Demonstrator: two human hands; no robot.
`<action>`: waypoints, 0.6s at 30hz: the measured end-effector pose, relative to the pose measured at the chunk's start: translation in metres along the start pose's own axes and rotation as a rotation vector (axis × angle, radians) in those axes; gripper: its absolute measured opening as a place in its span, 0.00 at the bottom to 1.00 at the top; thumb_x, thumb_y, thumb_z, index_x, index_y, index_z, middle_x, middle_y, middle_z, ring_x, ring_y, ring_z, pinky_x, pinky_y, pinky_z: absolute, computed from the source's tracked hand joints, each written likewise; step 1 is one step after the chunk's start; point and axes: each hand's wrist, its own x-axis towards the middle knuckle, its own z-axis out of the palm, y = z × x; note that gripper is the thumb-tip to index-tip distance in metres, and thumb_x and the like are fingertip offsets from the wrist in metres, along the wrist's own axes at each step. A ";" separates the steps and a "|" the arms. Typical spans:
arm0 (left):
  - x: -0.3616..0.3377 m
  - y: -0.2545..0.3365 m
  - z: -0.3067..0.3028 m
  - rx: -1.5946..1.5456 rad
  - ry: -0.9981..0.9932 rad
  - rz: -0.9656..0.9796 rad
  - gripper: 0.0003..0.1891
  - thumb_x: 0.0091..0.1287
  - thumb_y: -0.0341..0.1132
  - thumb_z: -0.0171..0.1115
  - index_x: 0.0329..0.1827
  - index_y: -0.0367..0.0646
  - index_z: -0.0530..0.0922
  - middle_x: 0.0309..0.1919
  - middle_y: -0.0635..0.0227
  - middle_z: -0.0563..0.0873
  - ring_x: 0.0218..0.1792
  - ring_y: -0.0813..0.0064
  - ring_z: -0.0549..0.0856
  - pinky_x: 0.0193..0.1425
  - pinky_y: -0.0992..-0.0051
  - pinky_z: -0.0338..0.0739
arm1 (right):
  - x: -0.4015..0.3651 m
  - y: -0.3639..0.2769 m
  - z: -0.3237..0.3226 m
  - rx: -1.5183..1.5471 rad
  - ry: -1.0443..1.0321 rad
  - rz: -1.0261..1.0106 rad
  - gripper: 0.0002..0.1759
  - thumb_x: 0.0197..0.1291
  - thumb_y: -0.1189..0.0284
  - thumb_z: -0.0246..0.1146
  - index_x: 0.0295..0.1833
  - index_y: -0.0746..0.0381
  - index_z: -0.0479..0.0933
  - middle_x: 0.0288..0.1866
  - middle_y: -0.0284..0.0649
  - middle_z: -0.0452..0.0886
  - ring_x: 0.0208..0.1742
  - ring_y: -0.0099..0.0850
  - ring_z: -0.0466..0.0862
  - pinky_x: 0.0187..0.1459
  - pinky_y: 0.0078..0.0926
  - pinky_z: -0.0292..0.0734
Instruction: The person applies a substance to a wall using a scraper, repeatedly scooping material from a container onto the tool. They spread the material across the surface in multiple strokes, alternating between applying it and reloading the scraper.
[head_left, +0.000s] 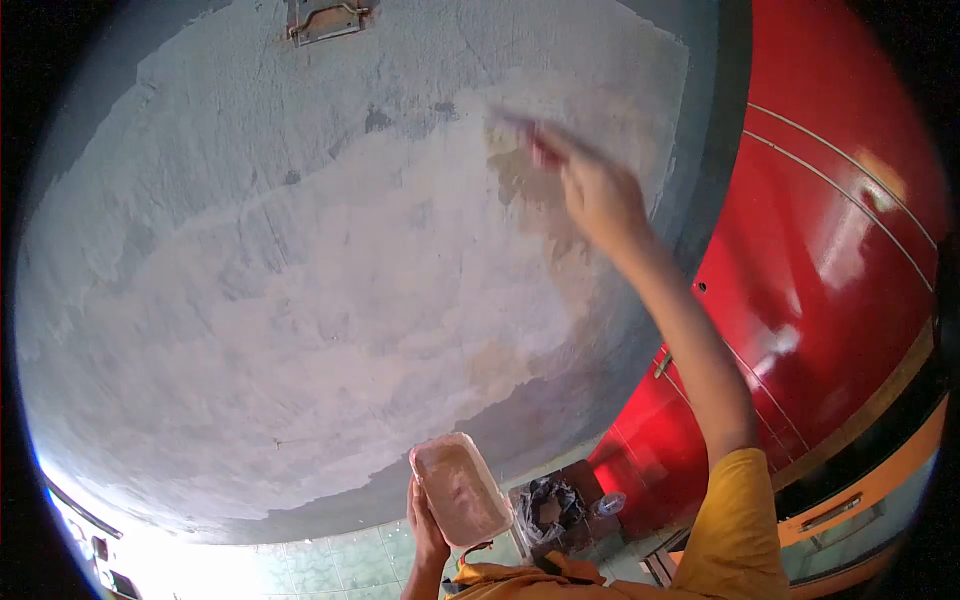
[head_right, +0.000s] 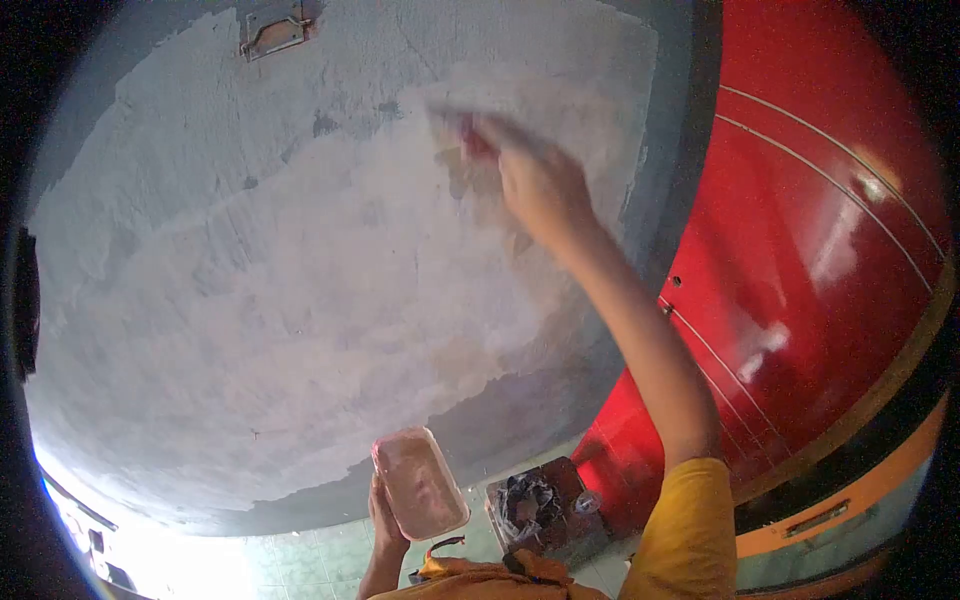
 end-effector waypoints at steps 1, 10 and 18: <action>0.000 0.003 0.004 0.010 -0.006 0.005 0.29 0.85 0.54 0.45 0.77 0.44 0.68 0.61 0.67 0.79 0.62 0.75 0.79 0.66 0.70 0.76 | 0.023 0.006 -0.003 -0.028 0.074 -0.021 0.20 0.72 0.74 0.57 0.66 0.59 0.81 0.58 0.48 0.88 0.56 0.50 0.87 0.58 0.44 0.83; -0.006 0.018 0.013 -0.057 0.000 0.041 0.29 0.85 0.53 0.45 0.79 0.43 0.66 0.64 0.65 0.79 0.64 0.73 0.79 0.69 0.68 0.76 | -0.089 -0.018 0.050 -0.011 -0.255 -0.163 0.26 0.63 0.80 0.61 0.68 0.60 0.80 0.62 0.50 0.86 0.59 0.48 0.87 0.62 0.41 0.82; -0.008 0.027 0.003 0.026 0.041 0.056 0.31 0.84 0.55 0.47 0.79 0.41 0.66 0.65 0.66 0.78 0.65 0.74 0.77 0.69 0.69 0.74 | 0.032 -0.022 0.028 -0.088 0.130 -0.224 0.20 0.68 0.76 0.59 0.64 0.63 0.80 0.60 0.50 0.87 0.58 0.48 0.87 0.57 0.44 0.84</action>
